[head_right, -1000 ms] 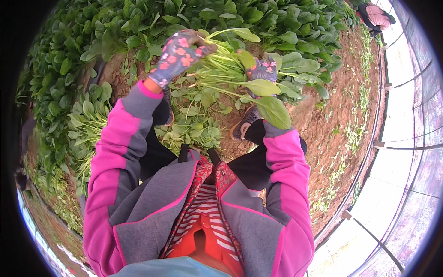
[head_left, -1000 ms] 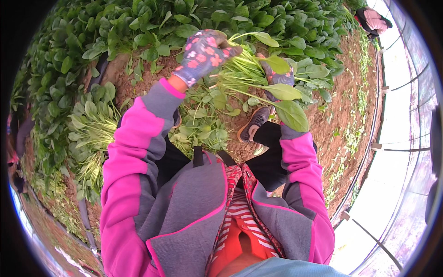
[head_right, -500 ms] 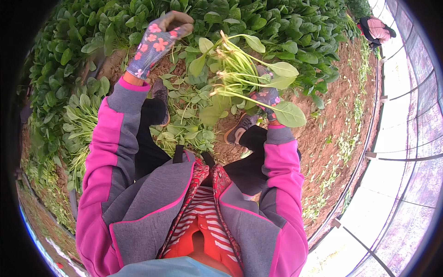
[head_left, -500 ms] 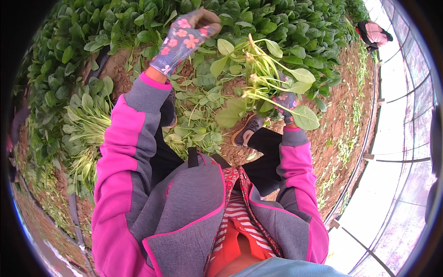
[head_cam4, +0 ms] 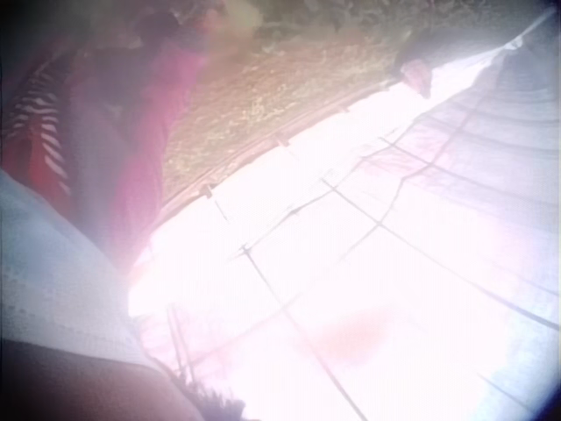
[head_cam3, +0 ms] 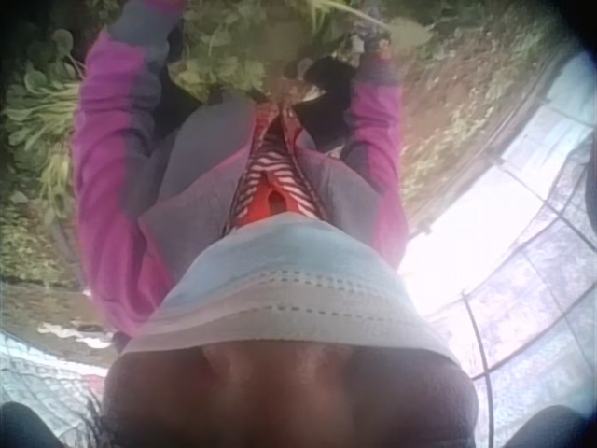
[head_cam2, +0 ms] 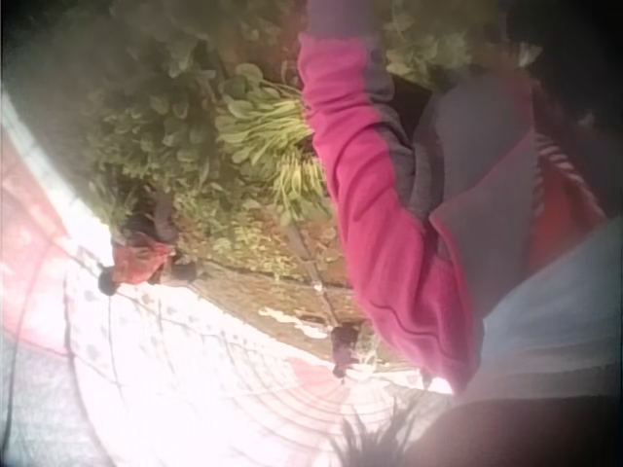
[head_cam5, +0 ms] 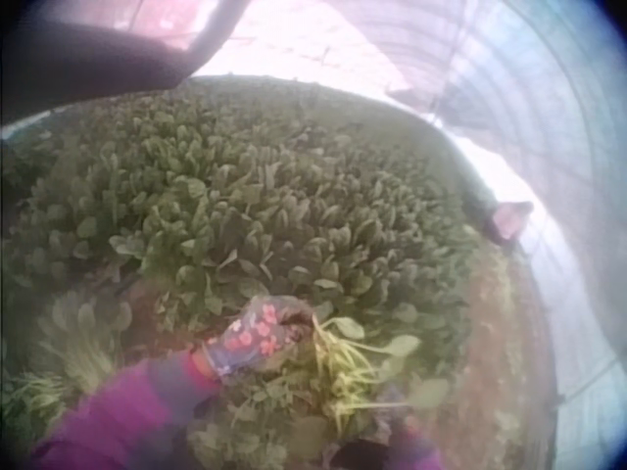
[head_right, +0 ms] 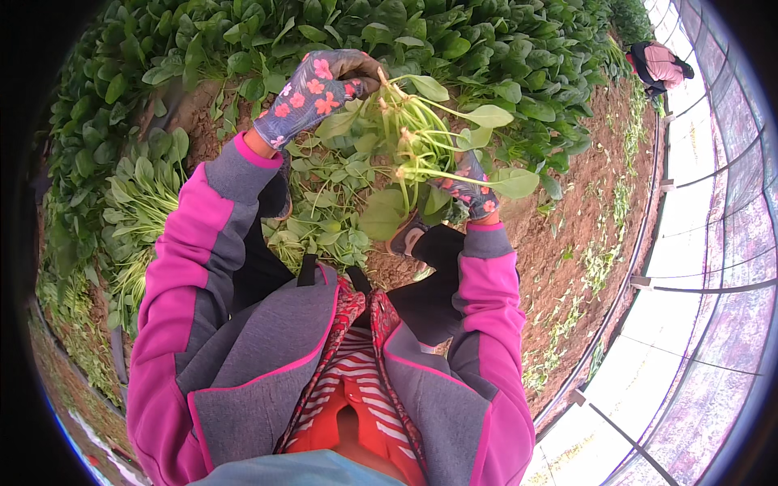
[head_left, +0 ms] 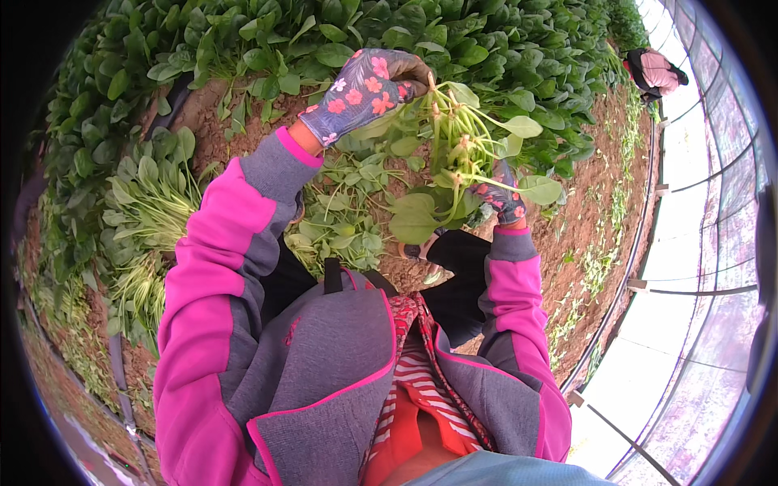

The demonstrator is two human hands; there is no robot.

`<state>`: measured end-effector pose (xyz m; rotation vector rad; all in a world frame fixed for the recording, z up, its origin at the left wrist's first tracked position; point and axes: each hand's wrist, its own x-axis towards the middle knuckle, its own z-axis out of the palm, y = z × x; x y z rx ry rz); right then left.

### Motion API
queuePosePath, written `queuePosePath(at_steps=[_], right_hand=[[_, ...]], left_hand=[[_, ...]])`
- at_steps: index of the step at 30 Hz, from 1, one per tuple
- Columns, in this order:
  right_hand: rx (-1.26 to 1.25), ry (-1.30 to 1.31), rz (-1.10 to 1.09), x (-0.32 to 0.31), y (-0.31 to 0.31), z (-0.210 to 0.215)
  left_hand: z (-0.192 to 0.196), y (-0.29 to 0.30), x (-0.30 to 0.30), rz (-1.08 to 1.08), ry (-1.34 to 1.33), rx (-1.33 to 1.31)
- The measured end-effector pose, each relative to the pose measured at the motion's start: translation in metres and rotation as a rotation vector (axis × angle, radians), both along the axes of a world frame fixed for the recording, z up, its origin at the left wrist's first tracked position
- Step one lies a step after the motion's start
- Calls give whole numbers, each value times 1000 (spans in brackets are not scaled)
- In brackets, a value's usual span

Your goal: The person repeatedly cuts bunches of spinach with a sickle, gathers them by hand, and places them on the ground. The person continues this cycle of cutting and gathering throughout the clip.

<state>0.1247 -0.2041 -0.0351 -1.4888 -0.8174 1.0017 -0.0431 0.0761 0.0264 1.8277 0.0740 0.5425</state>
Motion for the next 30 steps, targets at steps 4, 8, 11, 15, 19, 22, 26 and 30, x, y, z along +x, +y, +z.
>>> queuePosePath(at_steps=[4, 8, 11, 15, 19, 22, 26, 30], right_hand=[[-12, -224, 13, -18, 9, 27], [-55, -162, -91, -11, 4, 22], [56, -527, -48, 9, -4, 1], [142, -948, -7, 25, -10, -27], [133, -389, -49, 22, -8, -35], [147, -382, -95, 22, -10, -34], [-27, -892, -10, 33, -20, -35], [121, 246, -292, 34, -32, -38]], left_hand=[[12, 0, -5, 119, 0, 218], [13, 14, -13, 274, 139, 585], [-4, 17, -7, 157, 128, 312], [-29, 3, 11, -50, 121, -176], [-29, -6, 15, 10, 175, -53], [-14, -8, 6, 126, 163, 80], [10, 12, -14, 412, 122, 647], [24, 18, -19, 183, 232, 415]])
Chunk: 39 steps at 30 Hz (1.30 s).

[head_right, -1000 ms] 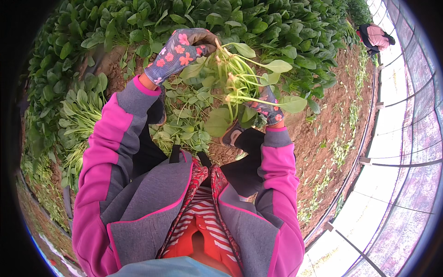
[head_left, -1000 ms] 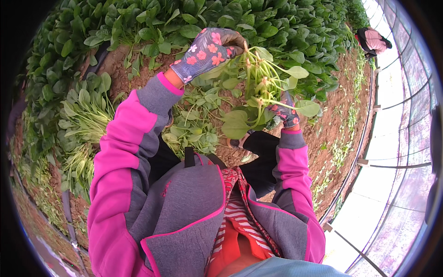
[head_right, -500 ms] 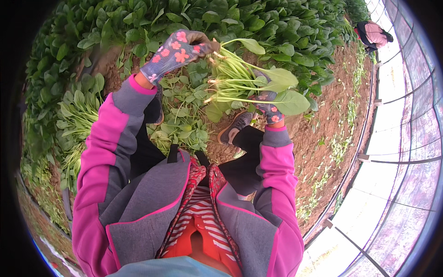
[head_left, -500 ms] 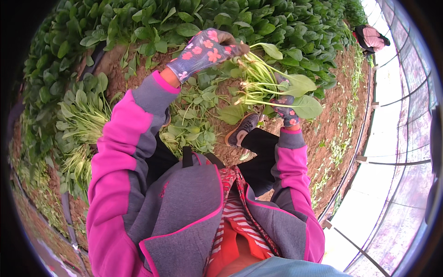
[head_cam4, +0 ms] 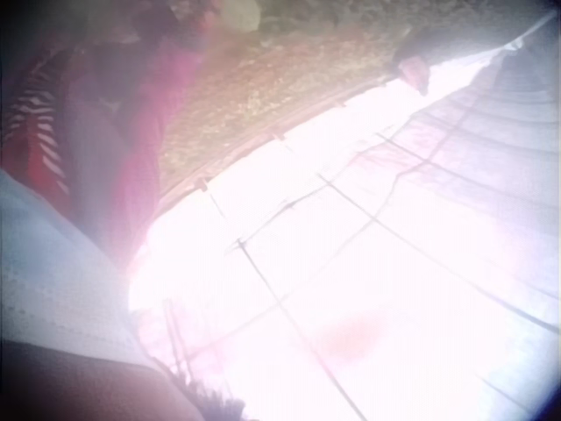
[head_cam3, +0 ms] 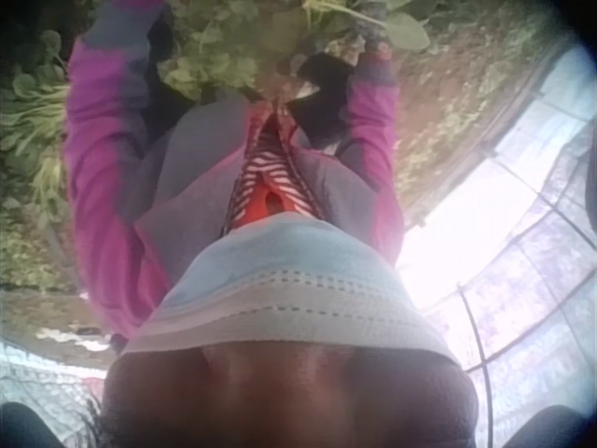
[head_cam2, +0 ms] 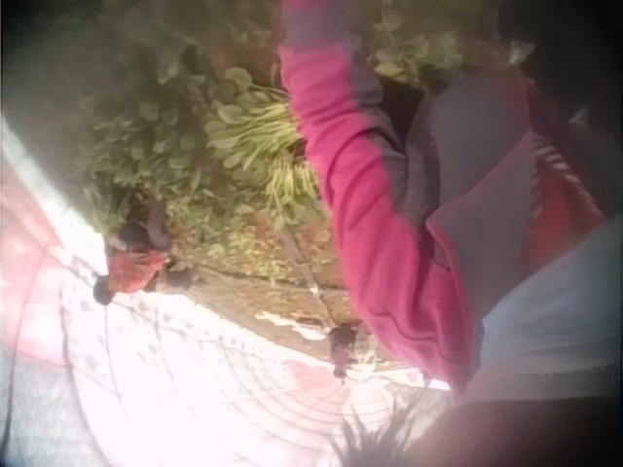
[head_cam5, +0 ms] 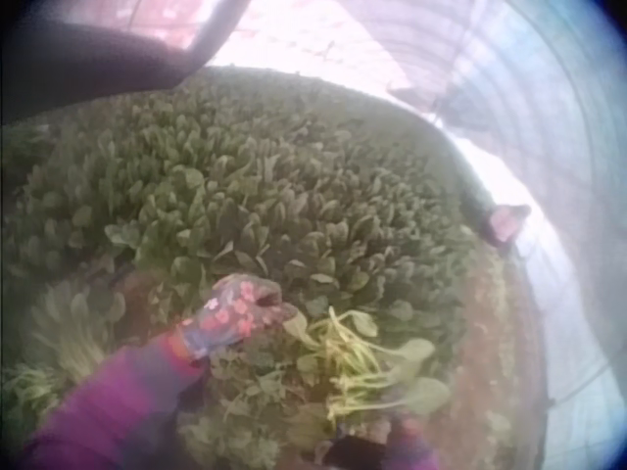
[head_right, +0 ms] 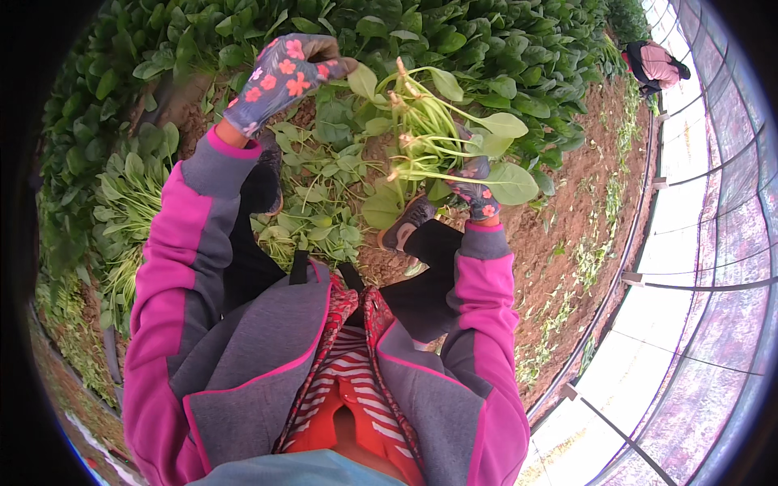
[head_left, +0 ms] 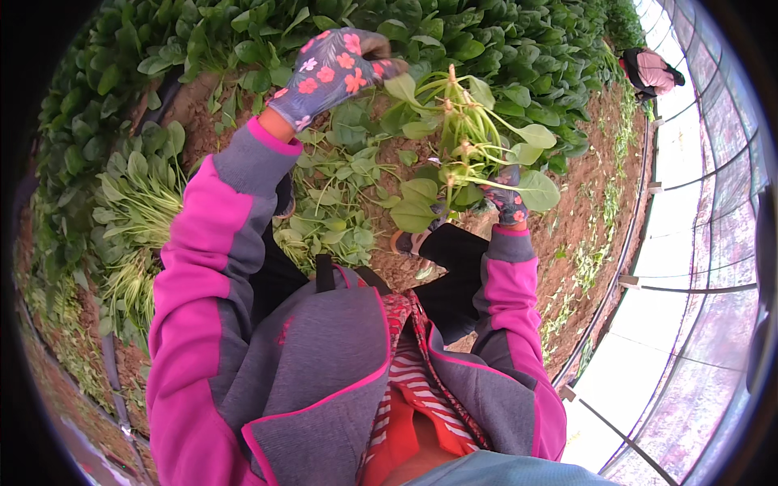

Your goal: The person repeatedly cuts bunches of spinach with a sickle, gathers them by hand, and places them on the ground. The person continues this cycle of cutting and gathering throughout the clip.

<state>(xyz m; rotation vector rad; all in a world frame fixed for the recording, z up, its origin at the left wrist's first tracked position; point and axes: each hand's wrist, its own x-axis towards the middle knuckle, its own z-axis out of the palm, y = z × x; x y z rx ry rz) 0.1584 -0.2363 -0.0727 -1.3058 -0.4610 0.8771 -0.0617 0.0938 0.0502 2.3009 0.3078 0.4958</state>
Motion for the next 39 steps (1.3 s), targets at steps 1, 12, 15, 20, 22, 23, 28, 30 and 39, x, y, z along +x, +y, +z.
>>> queuePosePath(at_steps=[1, 12, 15, 20, 22, 23, 28, 30, 39], right_hand=[[-22, 146, -55, -3, -1, -1], [-93, -358, 183, -14, 10, 18], [-16, -309, 199, -18, 8, 20], [-386, -686, 319, -7, 5, 19], [-594, -971, 434, -2, 5, 21], [-557, -947, 452, -1, 7, 23], [-129, -425, 335, -19, 29, 50], [-225, -681, 366, -28, 41, 65], [8, -135, 204, -45, 48, 63]], left_hand=[[1, -1, 2, -89, 16, -153], [-27, -27, 21, -407, -395, -217], [-29, -30, 18, -340, -316, -135], [-4, -21, 8, -305, -399, -90], [7, -12, 2, -176, -365, -189], [10, -9, 0, -113, -317, -260], [6, -20, 1, -262, -274, -410], [2, -37, 7, -237, -404, -271], [13, -58, 22, -208, -483, -198]])
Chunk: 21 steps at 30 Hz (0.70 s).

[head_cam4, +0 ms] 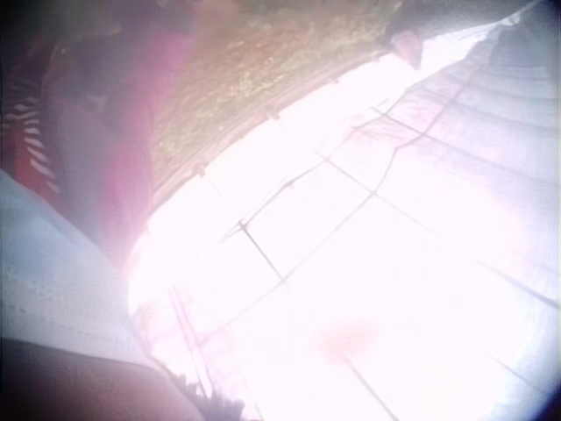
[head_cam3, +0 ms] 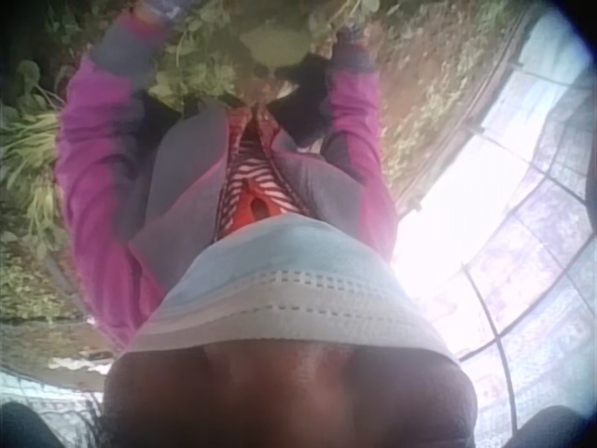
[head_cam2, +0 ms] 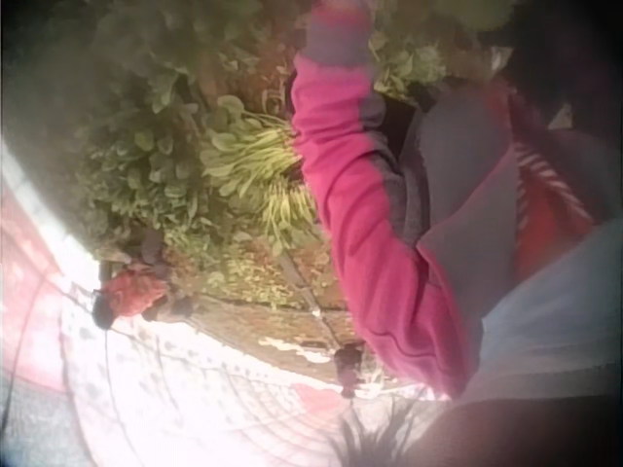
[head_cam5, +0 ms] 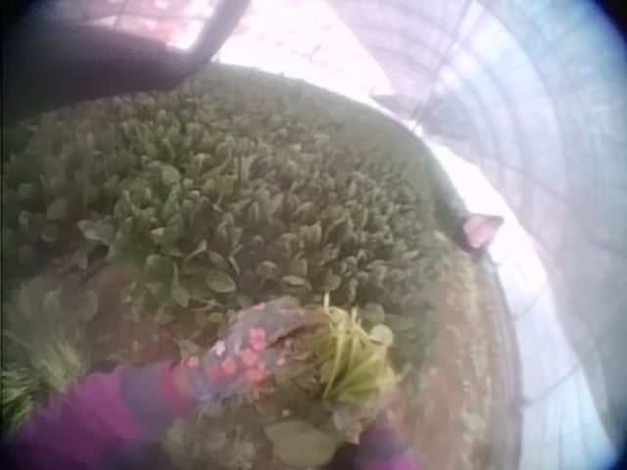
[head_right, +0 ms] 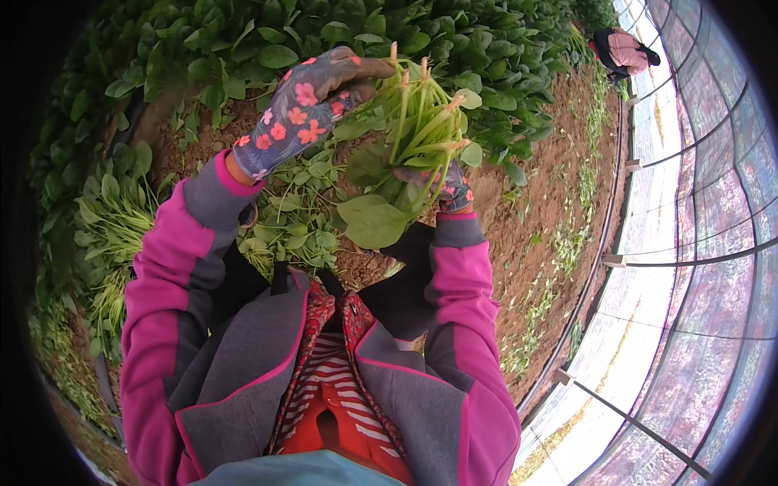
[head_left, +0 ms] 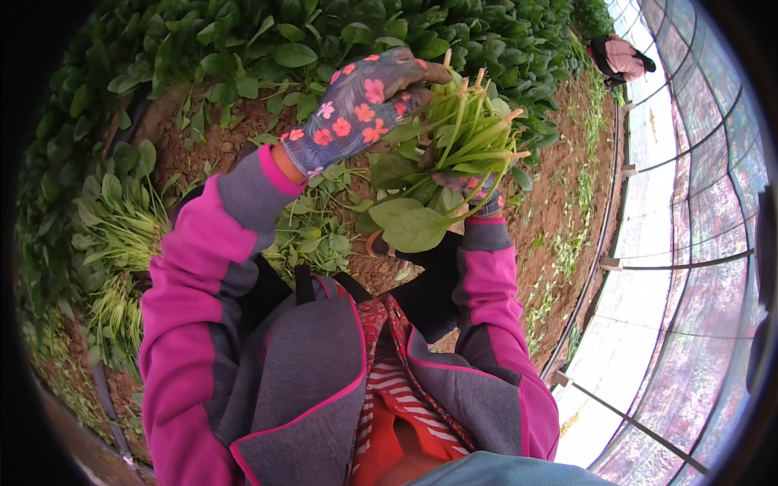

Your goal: The person repeatedly cuts bunches of spinach with a sickle, gathers them by hand, and places them on the ground. The person continues this cycle of cutting and gathering throughout the clip.

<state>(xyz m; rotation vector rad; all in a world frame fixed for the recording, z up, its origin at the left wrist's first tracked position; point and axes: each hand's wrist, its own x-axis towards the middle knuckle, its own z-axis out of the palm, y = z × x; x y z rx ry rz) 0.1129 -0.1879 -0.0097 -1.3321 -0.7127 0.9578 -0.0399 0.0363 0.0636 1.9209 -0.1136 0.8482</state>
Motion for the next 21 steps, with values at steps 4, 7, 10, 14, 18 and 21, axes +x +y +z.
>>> queuePosePath(at_steps=[4, 7, 10, 14, 18, 21], right_hand=[[-227, -705, 185, 2, -2, 3], [-277, -389, -48, -4, -6, 3], [-177, 221, -220, -5, -13, -4], [-112, -475, 335, 17, -18, -5], [-79, -463, 372, 15, -21, 5], [-95, -172, 126, 3, -21, 8]], left_hand=[[-6, -5, 2, 156, 85, 228], [-12, -7, 4, 157, -27, 228], [-14, 1, 9, 54, -31, 116], [-13, 19, 9, 158, -81, -190], [-10, 35, -3, 149, 255, -144], [-11, 26, -4, -29, 237, -189]])
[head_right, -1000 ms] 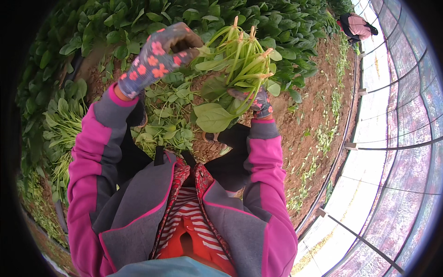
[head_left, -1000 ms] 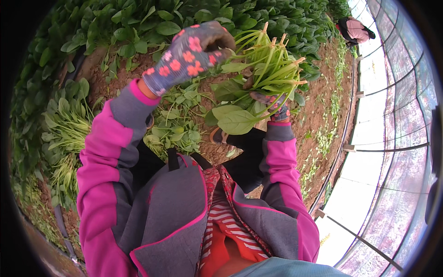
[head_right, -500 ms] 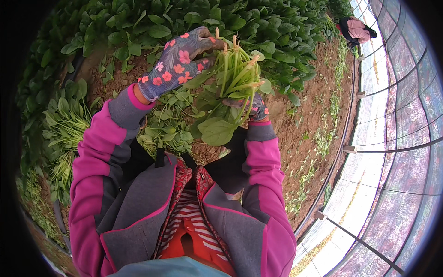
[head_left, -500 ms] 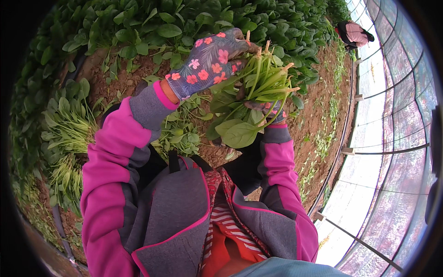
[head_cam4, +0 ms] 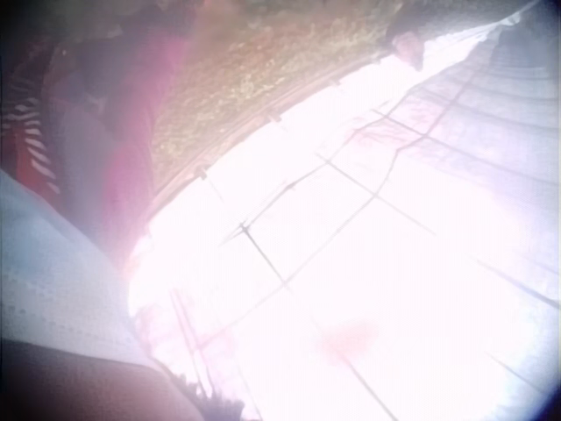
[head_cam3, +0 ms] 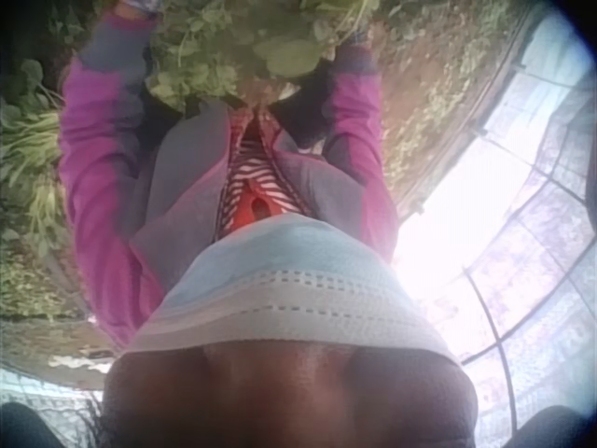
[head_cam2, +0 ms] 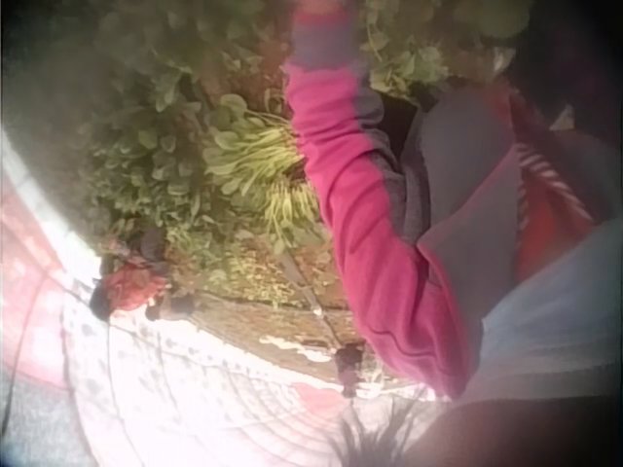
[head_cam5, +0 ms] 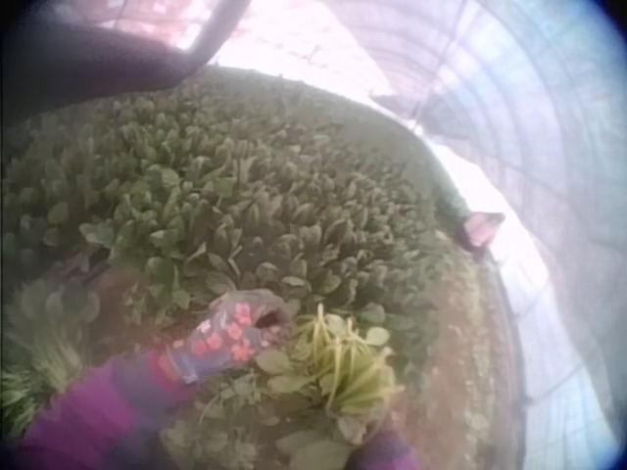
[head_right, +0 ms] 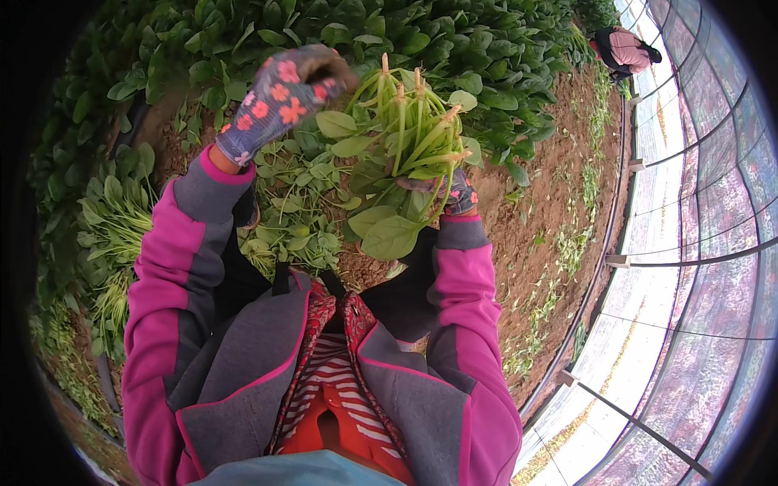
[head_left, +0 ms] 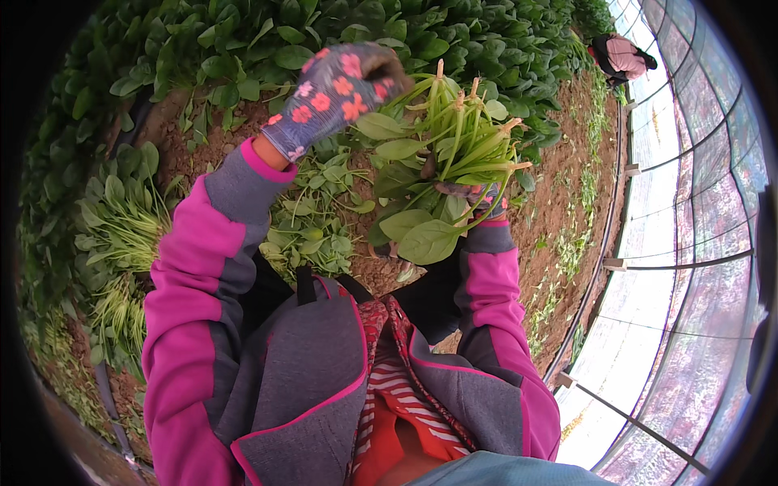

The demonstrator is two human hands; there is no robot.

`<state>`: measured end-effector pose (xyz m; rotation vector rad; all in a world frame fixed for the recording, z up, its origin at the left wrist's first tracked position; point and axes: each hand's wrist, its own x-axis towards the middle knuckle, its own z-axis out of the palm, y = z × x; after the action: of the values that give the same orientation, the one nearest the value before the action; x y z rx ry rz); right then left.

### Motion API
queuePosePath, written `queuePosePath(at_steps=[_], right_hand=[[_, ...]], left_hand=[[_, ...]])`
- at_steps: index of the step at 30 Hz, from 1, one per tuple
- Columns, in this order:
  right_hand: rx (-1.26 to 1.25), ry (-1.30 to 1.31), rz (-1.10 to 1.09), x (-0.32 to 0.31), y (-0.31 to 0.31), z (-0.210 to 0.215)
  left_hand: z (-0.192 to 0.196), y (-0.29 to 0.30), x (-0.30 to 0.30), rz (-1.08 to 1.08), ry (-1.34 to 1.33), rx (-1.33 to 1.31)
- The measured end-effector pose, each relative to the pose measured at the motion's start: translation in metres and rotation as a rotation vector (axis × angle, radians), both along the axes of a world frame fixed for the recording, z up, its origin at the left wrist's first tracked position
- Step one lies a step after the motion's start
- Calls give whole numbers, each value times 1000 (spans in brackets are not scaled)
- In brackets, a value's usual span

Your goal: The person repeatedly cuts bunches of spinach with a sickle, gathers them by hand, and places them on the ground. The person continues this cycle of cutting and gathering throughout the clip.

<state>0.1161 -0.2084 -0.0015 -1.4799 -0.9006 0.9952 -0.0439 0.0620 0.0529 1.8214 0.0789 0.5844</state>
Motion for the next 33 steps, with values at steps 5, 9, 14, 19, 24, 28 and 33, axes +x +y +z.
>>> queuePosePath(at_steps=[5, 9, 14, 19, 24, 28, 33], right_hand=[[-1, 373, -149, 12, 0, -27], [-204, 134, -139, 34, -4, -47], [-56, -101, -59, 31, -6, -23], [-44, -231, -124, 10, -9, -5], [-8, -315, -59, 25, -20, -28], [46, -218, -110, 34, -23, -60], [87, -250, -124, 37, -25, -72]], left_hand=[[-5, -22, 7, -6, 26, 79], [-8, -20, 7, 46, -14, 228], [-6, 5, 2, 102, -72, -72], [-8, 28, -5, 241, 167, 290], [-13, 22, 1, 187, -130, 149], [-17, 12, 5, -37, 211, -135], [-30, 4, 11, -55, 184, 165]])
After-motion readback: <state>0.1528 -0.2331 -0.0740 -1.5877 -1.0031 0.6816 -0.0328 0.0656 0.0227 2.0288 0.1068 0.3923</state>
